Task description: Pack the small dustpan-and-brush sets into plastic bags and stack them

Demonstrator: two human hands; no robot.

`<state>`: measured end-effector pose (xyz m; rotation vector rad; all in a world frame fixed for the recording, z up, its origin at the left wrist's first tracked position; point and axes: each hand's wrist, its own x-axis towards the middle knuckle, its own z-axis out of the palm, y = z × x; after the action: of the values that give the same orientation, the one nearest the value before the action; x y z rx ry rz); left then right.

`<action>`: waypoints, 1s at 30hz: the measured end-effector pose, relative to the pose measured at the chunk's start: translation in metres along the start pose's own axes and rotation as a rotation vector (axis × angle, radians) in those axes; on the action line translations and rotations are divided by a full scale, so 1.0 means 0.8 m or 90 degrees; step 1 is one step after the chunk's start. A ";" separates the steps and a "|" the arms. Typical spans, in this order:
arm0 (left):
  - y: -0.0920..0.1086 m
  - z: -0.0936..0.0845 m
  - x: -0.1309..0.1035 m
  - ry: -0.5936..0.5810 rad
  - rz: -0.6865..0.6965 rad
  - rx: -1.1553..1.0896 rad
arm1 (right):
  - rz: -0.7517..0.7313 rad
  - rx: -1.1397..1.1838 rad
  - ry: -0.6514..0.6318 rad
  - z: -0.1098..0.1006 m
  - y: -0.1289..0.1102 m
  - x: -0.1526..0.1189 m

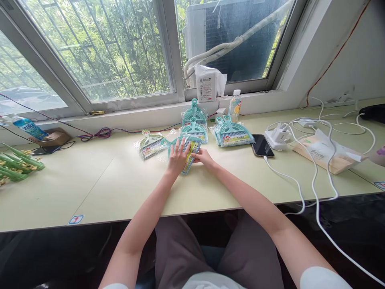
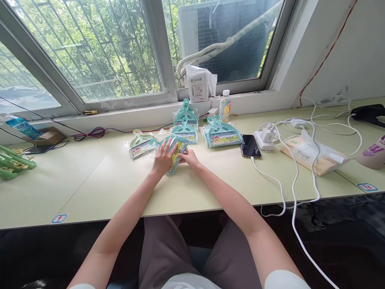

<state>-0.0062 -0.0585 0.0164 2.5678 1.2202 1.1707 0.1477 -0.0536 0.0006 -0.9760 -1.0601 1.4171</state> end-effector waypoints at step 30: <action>-0.010 0.007 0.007 -0.074 -0.398 -0.685 | -0.118 0.129 0.087 -0.023 -0.009 0.008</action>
<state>-0.0055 -0.0476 0.0132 1.3195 0.8707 1.0591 0.1667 -0.0451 0.0020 -0.7947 -0.8650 1.2593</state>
